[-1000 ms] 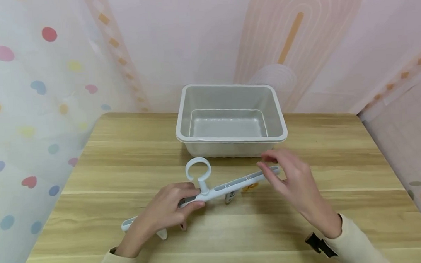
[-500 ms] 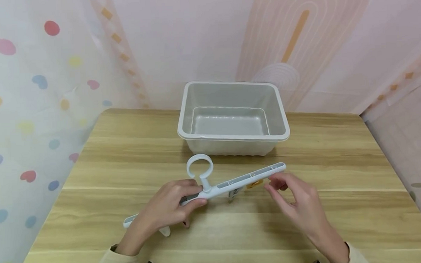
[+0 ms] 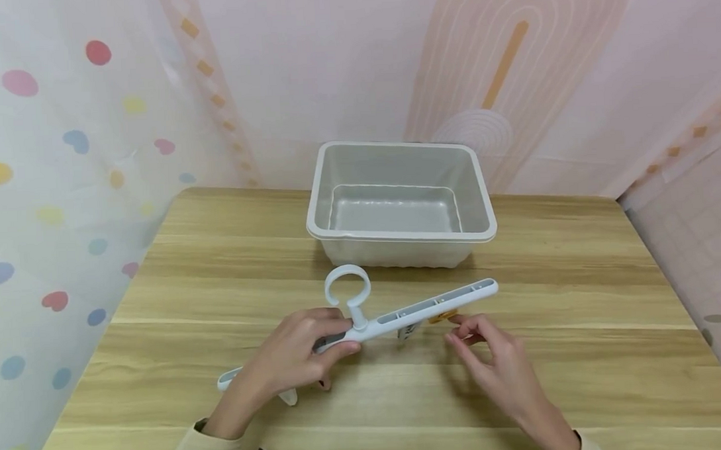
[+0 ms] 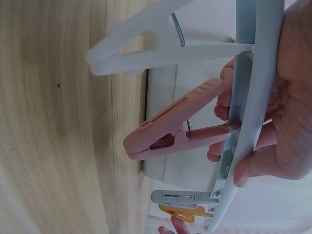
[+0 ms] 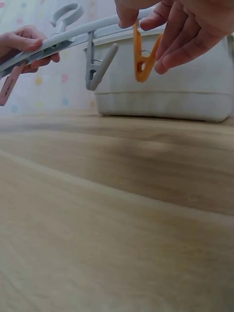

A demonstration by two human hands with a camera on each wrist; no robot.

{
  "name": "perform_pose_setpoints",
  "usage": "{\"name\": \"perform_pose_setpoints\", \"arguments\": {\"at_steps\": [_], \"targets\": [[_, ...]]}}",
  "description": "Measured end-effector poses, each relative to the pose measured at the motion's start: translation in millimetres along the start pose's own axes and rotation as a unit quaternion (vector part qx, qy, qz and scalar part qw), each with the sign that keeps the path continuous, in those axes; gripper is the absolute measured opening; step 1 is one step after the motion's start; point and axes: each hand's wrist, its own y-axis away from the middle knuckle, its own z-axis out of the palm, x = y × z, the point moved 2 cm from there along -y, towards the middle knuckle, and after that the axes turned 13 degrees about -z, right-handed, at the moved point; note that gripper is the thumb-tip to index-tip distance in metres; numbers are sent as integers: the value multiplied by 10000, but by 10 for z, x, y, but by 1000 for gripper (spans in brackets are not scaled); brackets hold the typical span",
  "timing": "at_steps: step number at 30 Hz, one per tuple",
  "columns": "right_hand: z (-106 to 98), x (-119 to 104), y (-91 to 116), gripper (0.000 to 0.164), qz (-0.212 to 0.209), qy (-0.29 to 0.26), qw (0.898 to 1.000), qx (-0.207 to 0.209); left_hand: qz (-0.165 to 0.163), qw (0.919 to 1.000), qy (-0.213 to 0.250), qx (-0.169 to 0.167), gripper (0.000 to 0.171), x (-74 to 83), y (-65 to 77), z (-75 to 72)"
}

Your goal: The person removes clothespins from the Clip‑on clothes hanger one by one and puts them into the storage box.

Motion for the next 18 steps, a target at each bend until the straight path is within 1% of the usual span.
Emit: {"name": "perform_pose_setpoints", "arguments": {"at_steps": [2, 6, 8, 10, 12, 15, 16, 18], "targets": [[23, -1, 3, 24, 156, -117, 9998, 21, 1, 10000, 50, 18, 16, 1, -1, -4], [65, 4, 6, 19, 633, -336, 9974, -33, 36, 9999, 149, 77, 14, 0, -8, -1], [90, 11, 11, 18, 882, -459, 9950, -79, 62, 9998, 179, 108, 13, 0, -13, 1], [112, 18, 13, 16, 1188, -690, 9905, -95, 100, 9996, 217, 124, 12, 1, -19, 2], [133, 30, 11, 16, 1578, -1016, 9822, -77, 125, 9992, 372, 46, 12, -4, -20, 3], [159, 45, 2, 20, 2129, -1558, 9646, 34, 136, 9978, 637, -113, 13, -13, -18, 7], [166, 48, -2, 22, 2268, -1697, 9590, 76, 126, 9974, 688, -158, 14, -16, -18, 8], [177, 47, -9, 25, 2424, -1869, 9519, 136, 111, 9971, 725, -190, 14, -21, -20, 9]]}}
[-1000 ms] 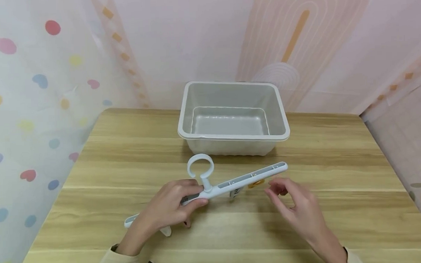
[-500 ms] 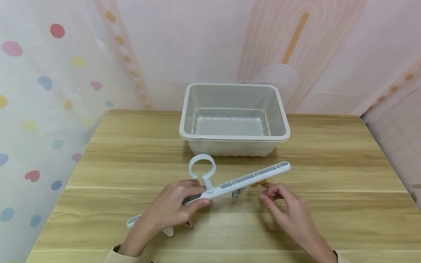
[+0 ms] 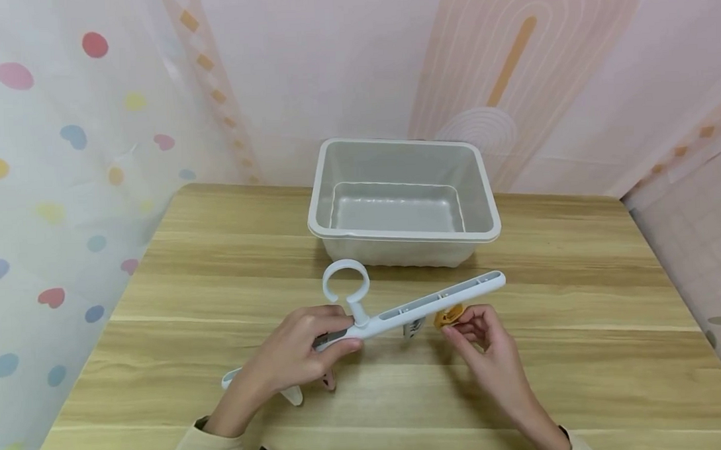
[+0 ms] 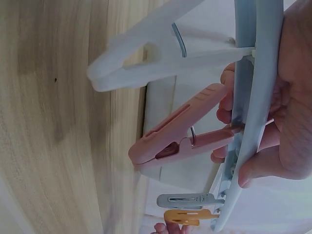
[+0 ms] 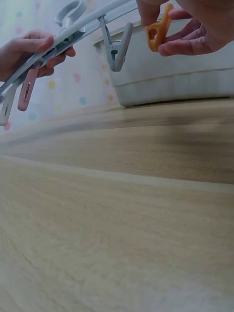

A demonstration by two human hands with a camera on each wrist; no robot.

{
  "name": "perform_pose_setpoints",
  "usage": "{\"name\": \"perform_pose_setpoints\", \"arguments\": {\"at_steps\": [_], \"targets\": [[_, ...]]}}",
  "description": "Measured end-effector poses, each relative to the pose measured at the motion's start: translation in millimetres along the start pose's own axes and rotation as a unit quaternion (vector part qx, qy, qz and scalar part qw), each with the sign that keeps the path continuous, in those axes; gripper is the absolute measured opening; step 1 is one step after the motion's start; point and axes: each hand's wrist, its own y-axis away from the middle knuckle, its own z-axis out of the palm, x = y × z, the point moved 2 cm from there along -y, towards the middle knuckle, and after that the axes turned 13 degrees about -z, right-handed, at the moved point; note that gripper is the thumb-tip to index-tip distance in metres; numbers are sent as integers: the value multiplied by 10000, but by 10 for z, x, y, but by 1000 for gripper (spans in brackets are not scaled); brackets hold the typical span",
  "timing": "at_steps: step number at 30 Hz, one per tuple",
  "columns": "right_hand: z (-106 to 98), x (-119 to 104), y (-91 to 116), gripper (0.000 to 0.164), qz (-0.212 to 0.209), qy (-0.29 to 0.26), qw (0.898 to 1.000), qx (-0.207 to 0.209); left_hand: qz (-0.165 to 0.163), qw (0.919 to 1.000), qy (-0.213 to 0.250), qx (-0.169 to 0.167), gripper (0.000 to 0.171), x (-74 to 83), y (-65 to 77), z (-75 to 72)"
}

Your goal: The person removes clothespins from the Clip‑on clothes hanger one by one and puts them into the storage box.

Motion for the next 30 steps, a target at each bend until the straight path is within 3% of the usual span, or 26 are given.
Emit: {"name": "perform_pose_setpoints", "arguments": {"at_steps": [9, 14, 18, 23, 26, 30], "targets": [[32, -69, 37, 28, 480, -430, 9979, 12, -73, 9993, 347, -109, 13, -24, 0, -12], [35, -59, 55, 16, 242, -296, 9989, -253, -118, 9982, 526, -249, 14, -42, 7, -14], [17, -21, 38, 15, 88, -712, 9947, -733, -82, 9987, 481, -160, 12, -53, 3, -15], [-18, -6, -22, 11, -555, -1144, 9835, -1288, 31, 9995, 315, 35, 10, -55, -19, -28], [-53, -6, -55, 11, -952, -1609, 9697, -1574, 138, 9996, 191, 120, 9, -35, -37, -39], [-84, -2, -73, 15, -907, -2298, 9505, -1883, 131, 9994, 301, 54, 6, -5, -40, -44]]}}
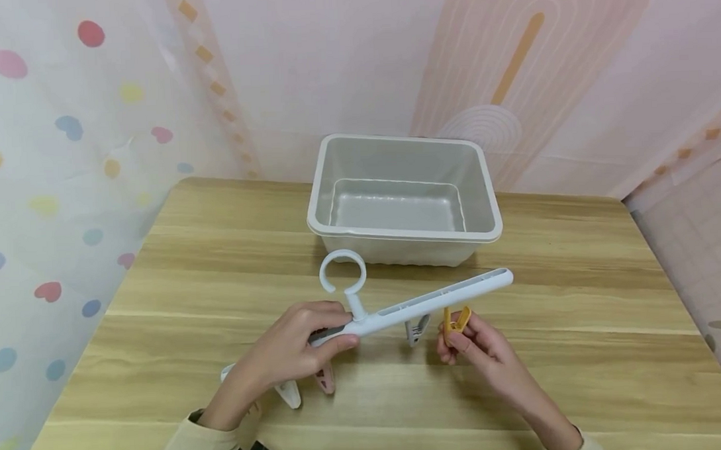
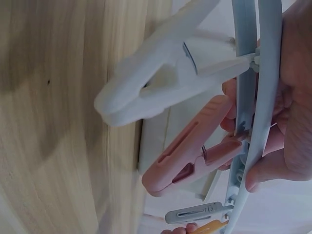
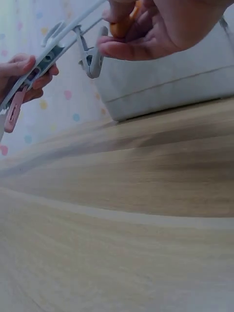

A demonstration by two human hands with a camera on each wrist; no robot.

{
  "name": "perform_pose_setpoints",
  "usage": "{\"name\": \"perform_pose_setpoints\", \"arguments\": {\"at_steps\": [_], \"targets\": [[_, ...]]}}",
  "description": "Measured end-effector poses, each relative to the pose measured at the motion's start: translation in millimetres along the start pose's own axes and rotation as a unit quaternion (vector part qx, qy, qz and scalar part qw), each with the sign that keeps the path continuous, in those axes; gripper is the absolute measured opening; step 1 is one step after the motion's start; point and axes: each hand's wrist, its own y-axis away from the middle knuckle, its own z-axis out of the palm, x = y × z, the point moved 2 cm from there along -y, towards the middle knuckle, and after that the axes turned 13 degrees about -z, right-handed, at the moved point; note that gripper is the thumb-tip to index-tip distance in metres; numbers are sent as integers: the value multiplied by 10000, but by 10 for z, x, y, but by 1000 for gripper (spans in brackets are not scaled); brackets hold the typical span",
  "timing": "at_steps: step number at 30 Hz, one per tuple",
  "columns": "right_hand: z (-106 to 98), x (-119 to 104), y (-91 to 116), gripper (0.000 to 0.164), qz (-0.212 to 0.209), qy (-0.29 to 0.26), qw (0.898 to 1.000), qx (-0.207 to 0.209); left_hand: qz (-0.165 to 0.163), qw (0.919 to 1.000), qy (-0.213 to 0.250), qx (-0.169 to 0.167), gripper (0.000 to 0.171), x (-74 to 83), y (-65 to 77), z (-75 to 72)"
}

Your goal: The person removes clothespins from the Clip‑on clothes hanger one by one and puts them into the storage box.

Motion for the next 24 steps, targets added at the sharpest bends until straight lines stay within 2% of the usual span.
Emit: {"name": "perform_pose_setpoints", "arguments": {"at_steps": [4, 7, 10, 12, 15, 18, 21, 24], "targets": [[7, 30, -26, 18, -42, -524, 9986, -111, -143, 9986, 475, -197, 7, 6, 14, 3], [19, 65, -43, 16, -327, -569, 9978, -74, -121, 9974, 675, -237, 7, 8, 16, 15], [23, 82, -34, 12, -505, 231, 9978, 367, -28, 9978, 627, -193, 6, 1, 5, 31], [17, 73, -17, 11, -572, 1121, 9892, 752, 0, 9988, 484, -88, 5, -12, -3, 38], [-16, 29, 3, 16, -787, 2620, 9560, 1058, -104, 9992, 374, -19, 5, -31, -10, 47], [-92, -29, -7, 23, -1157, 3722, 9160, 951, -164, 9996, 213, 84, 5, -50, -12, 47], [-165, -104, -51, 24, -1508, 4413, 8825, 611, -178, 9997, 99, 127, 4, -66, -9, 37], [-216, -167, -95, 9, -1821, 4950, 8491, 284, -213, 9997, -7, 134, 5, -72, -7, 29]]}}
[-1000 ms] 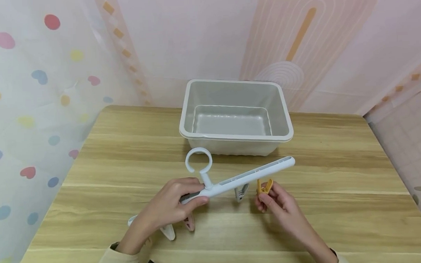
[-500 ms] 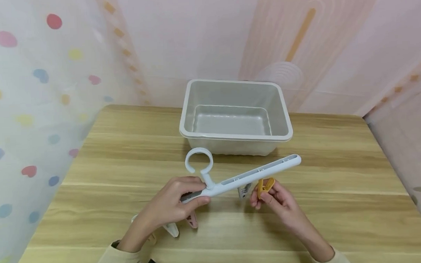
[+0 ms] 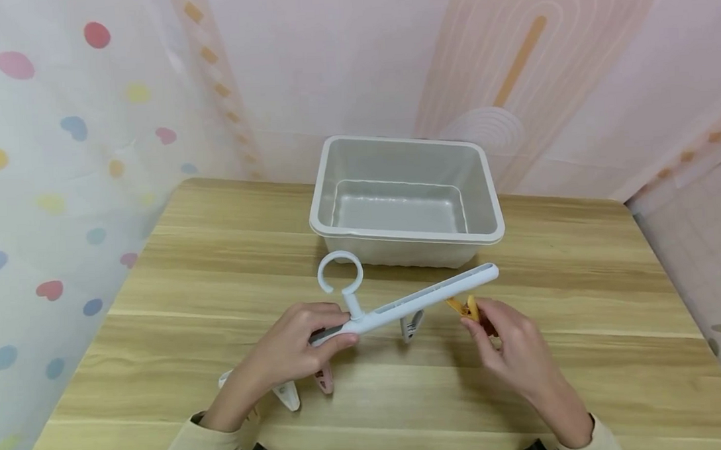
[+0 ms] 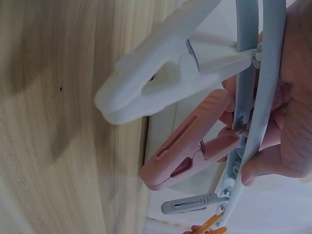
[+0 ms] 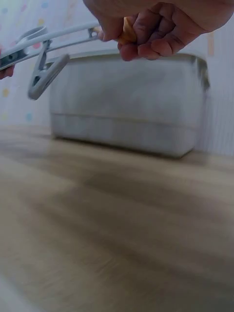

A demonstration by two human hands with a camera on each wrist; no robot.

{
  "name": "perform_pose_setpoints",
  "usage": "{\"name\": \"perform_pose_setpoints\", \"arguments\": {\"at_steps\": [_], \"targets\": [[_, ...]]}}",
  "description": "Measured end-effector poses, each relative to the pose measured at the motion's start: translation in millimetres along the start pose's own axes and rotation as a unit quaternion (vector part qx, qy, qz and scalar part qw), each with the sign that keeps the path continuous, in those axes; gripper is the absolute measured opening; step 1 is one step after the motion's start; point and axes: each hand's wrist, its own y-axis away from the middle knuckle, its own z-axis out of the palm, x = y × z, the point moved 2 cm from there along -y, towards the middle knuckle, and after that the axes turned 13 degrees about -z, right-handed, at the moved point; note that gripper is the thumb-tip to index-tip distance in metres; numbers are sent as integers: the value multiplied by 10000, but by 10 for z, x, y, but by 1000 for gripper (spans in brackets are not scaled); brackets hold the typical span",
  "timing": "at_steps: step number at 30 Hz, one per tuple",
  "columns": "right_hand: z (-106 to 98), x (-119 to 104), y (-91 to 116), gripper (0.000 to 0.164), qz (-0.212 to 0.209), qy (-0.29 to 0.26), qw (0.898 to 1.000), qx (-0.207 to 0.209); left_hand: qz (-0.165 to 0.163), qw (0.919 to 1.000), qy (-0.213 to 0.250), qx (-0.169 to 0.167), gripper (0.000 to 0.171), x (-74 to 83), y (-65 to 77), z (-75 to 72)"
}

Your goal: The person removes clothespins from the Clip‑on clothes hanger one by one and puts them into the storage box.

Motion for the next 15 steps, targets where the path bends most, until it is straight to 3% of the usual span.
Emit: {"name": "perform_pose_setpoints", "arguments": {"at_steps": [1, 6, 8, 10, 12, 15], "targets": [[-17, 7, -11, 9, -124, 171, 9998, -49, -23, 10000, -20, -13, 6, 1, -2, 2], [-49, 25, -39, 46, -500, 892, 9947, -109, -219, 9997, 16, -144, 7, 8, -4, 12], [-31, 12, -35, 42, -414, 892, 9951, -103, -249, 9995, 57, -184, 8, 7, -5, 20], [10, -13, -15, 23, -107, 632, 9979, -119, -281, 9992, 155, -228, 10, 6, -5, 27], [70, -43, 13, 6, 384, 35, 9991, -188, -282, 9993, 166, -169, 10, 1, -9, 34], [161, -87, 48, 13, 1248, -1219, 9843, -250, -324, 9990, 273, -125, 8, -13, -6, 42]]}}
